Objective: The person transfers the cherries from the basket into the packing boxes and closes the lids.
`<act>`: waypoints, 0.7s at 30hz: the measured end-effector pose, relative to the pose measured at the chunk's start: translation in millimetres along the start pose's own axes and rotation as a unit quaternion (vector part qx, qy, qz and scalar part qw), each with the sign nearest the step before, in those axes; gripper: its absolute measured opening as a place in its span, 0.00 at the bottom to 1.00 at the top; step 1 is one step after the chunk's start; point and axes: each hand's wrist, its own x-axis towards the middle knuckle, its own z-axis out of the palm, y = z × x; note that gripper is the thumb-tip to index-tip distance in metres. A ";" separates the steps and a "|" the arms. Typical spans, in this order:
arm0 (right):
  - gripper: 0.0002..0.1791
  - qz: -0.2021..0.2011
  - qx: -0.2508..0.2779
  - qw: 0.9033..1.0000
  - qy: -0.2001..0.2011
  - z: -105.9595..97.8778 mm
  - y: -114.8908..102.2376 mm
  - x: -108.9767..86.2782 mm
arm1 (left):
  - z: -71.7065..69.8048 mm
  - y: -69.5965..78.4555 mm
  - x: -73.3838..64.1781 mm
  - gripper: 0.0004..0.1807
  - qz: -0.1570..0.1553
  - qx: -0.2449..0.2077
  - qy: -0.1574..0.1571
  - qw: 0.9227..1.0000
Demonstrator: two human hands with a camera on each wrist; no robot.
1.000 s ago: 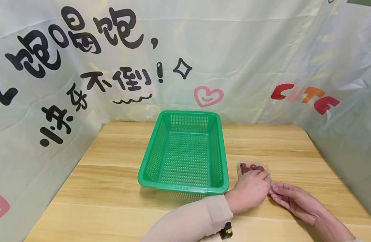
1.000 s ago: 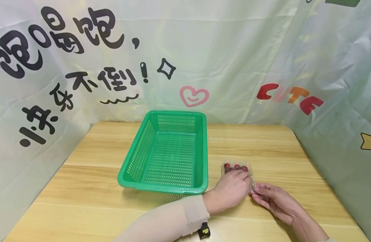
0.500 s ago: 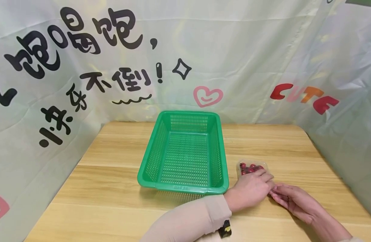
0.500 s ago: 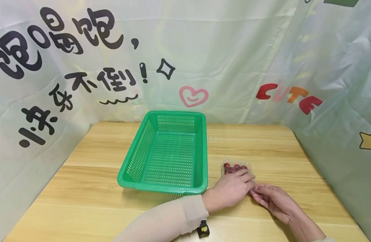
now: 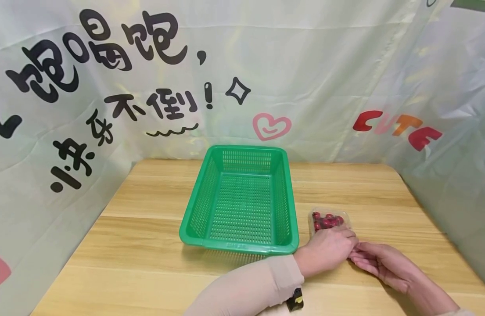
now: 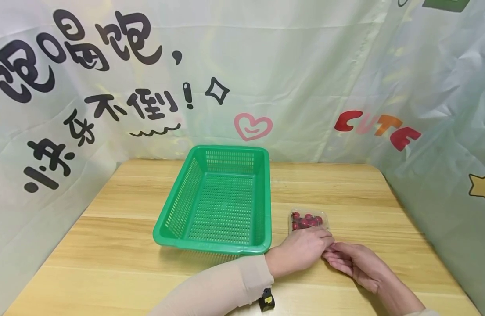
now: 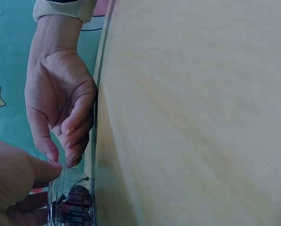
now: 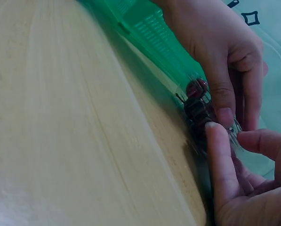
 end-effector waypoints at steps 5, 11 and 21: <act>0.20 -0.015 0.002 1.000 -0.008 0.3 0.9 0.2 | 0.3 0.0 0.8 0.12 0.001 -0.003 -0.007 1.000; 0.20 -0.019 0.001 1.000 -0.009 0.4 1.0 0.1 | 0.4 0.2 1.2 0.12 0.001 -0.009 -0.015 1.000; 0.19 0.011 -0.021 1.000 -0.001 -0.8 -0.6 -1.6 | -0.1 -1.2 -1.8 0.15 0.003 -0.032 -0.023 0.999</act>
